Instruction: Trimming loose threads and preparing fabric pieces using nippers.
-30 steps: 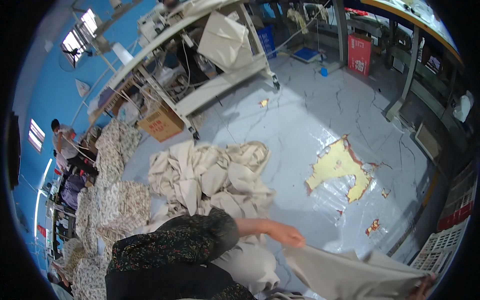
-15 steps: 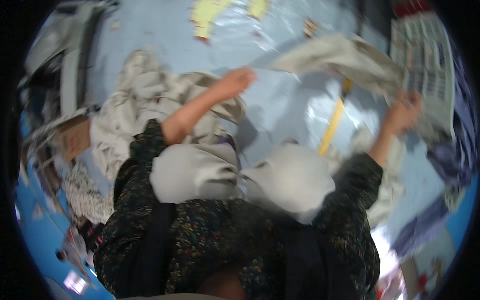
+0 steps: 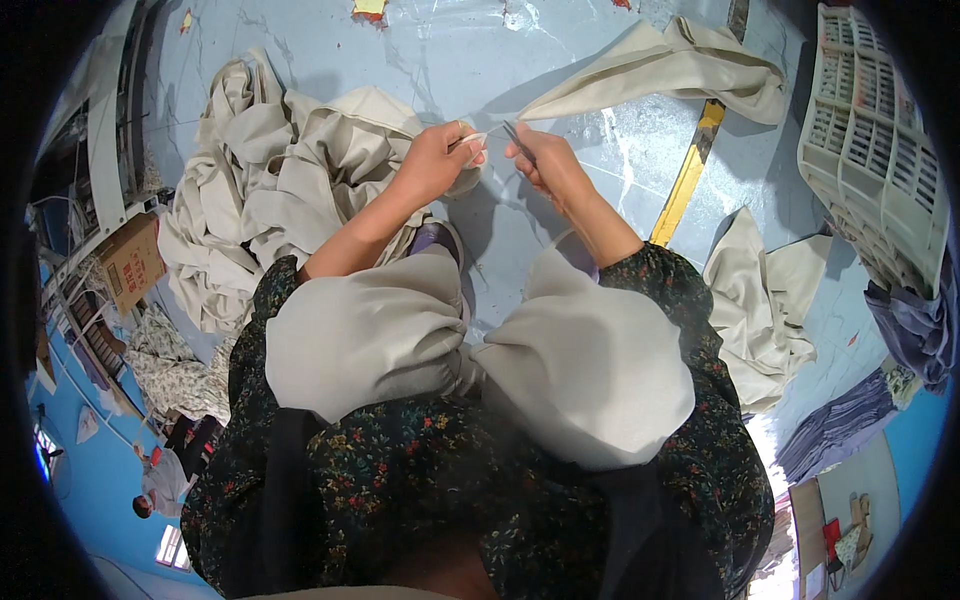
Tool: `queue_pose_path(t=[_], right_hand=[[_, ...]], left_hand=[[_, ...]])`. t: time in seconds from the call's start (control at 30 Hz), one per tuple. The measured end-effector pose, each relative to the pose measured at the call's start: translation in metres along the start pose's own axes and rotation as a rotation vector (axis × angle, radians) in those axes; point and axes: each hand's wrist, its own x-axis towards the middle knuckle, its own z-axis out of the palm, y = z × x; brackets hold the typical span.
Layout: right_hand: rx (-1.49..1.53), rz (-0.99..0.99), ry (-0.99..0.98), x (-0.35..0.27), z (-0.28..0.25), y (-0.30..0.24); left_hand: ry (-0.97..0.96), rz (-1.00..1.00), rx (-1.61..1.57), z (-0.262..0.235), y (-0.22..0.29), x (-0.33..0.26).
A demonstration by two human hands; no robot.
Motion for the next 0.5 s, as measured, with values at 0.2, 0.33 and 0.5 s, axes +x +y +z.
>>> queue_pose_path(t=[0.2, 0.33, 0.5], right_hand=[[0.158, -0.17, 0.193, 0.006, -0.001, 0.009], [0.264, -0.124, -0.018, -0.017, 0.019, -0.009], [0.336, -0.221, -0.175, -0.018, 0.037, -0.025]], left_hand=[[0.07, 0.116, 0.096, 0.001, -0.007, -0.001], [0.194, 0.393, 0.125, 0.006, 0.035, -0.003], [0.398, 0.288, -0.27, 0.005, 0.052, -0.004]])
